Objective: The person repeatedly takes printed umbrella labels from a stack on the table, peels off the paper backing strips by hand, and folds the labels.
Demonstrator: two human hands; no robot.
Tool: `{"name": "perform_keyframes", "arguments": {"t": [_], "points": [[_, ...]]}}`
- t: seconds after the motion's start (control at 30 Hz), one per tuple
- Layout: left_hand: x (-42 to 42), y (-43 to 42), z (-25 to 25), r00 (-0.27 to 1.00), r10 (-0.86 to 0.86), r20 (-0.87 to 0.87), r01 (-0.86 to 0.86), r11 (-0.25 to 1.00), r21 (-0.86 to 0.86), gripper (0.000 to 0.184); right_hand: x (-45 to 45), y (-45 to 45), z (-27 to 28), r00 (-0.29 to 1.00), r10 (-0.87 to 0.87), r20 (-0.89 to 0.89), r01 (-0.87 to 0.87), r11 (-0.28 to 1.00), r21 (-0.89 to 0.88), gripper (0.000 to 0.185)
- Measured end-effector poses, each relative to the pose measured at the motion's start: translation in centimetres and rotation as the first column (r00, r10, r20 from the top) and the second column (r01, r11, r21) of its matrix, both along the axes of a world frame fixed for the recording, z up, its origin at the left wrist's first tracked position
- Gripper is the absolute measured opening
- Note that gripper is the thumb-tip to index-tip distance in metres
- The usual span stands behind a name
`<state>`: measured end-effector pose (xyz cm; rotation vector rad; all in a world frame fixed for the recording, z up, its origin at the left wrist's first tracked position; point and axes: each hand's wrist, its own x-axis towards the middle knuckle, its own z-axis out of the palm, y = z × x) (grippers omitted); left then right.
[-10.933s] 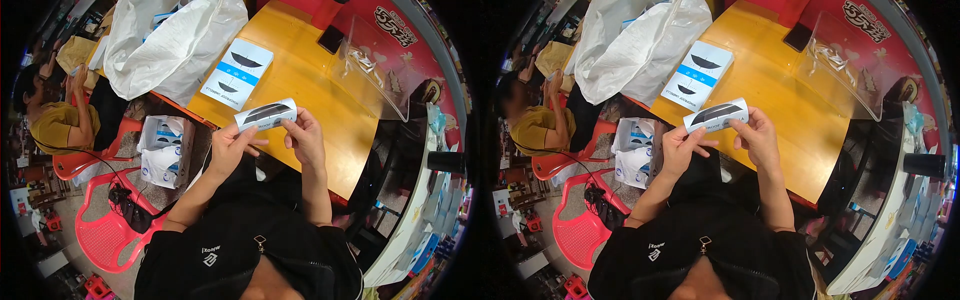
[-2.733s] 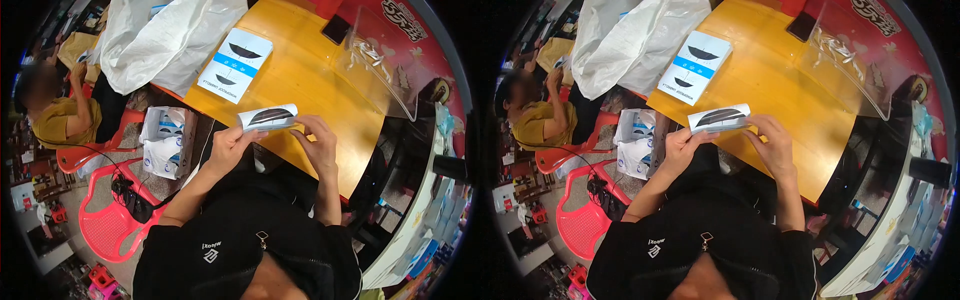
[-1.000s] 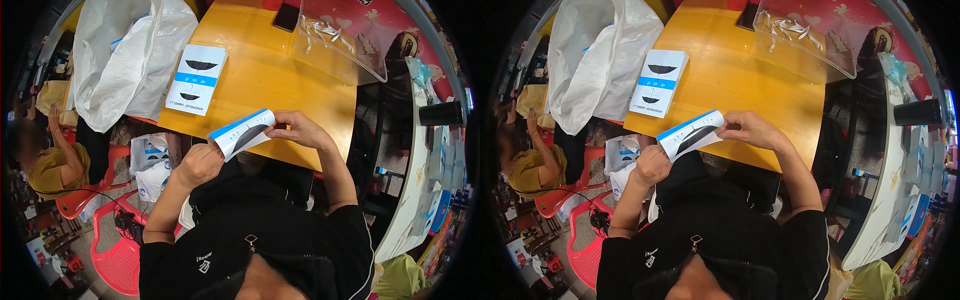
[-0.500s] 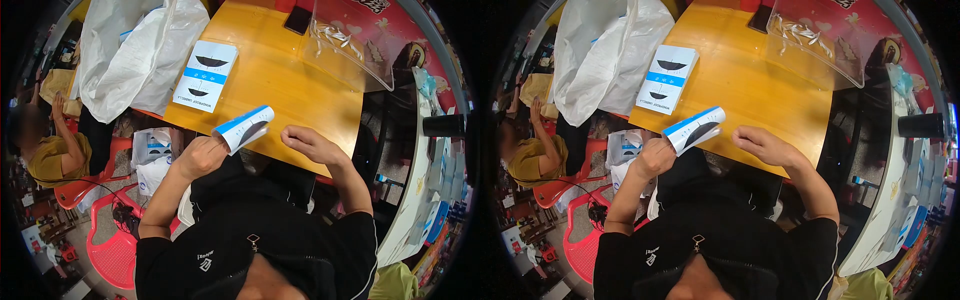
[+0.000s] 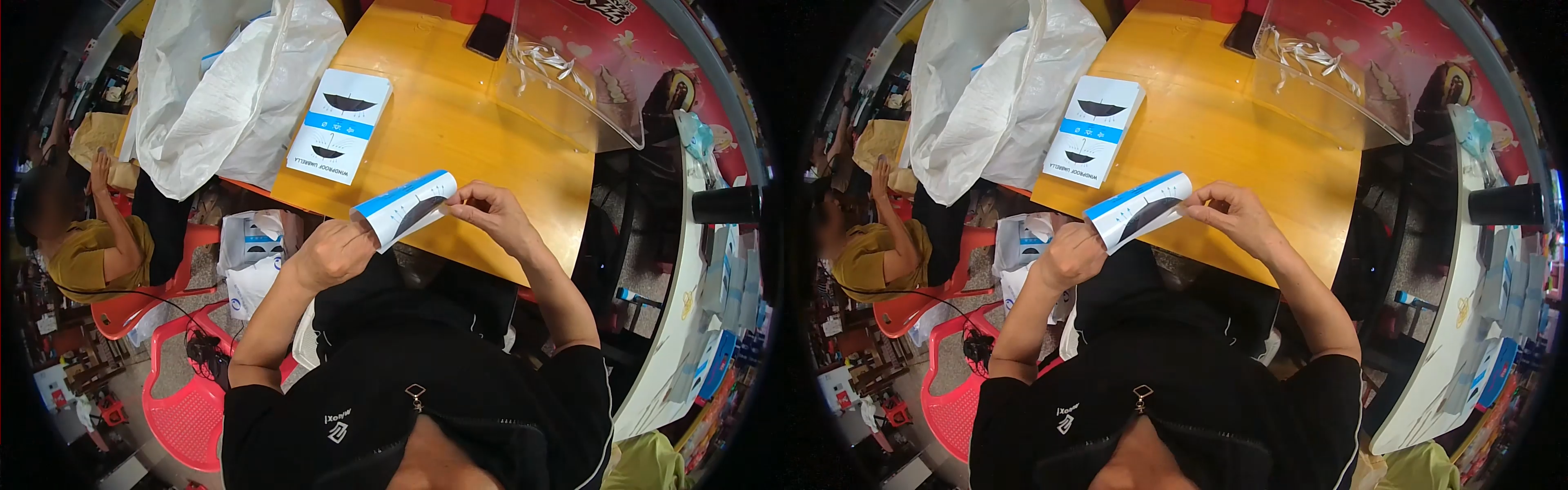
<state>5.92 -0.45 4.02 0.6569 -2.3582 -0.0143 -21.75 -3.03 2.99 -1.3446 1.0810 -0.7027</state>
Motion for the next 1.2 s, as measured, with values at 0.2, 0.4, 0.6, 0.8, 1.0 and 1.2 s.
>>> {"name": "perform_keyframes", "arguments": {"t": [0.2,0.4,0.6,0.8,1.0,1.2], "points": [[-0.3,-0.2,-0.5,1.0,-0.008,0.007,0.008,1.0,0.023,0.012,0.3,0.3,-0.4,0.999,0.038,-0.024,-0.037,0.999,0.037,0.017],[0.5,-0.9,-1.0,0.994,0.003,0.11,-0.005,1.0,0.017,0.014,0.1,2.2,4.6,0.986,0.089,-0.139,-0.103,0.99,-0.094,0.013],[0.2,-1.7,-1.3,0.998,0.016,0.068,-0.02,0.998,0.06,0.014,-0.2,4.4,12.9,0.968,0.197,-0.156,-0.243,0.894,-0.377,0.009],[-1.6,-0.2,0.3,0.578,0.537,-0.615,0.385,0.484,0.785,0.023,-13.1,-7.0,13.2,0.918,-0.339,0.207,0.397,0.787,-0.471,0.016],[-2.3,0.3,0.4,0.268,0.764,-0.587,0.644,0.311,0.699,0.022,-13.2,-10.3,7.3,0.448,-0.883,-0.138,0.037,0.173,-0.984,0.037],[-3.2,0.3,-0.2,0.179,0.77,-0.612,0.666,0.363,0.652,0.023,1.8,0.8,4.0,0.94,-0.316,0.127,0.321,0.697,-0.642,0.02]]}}
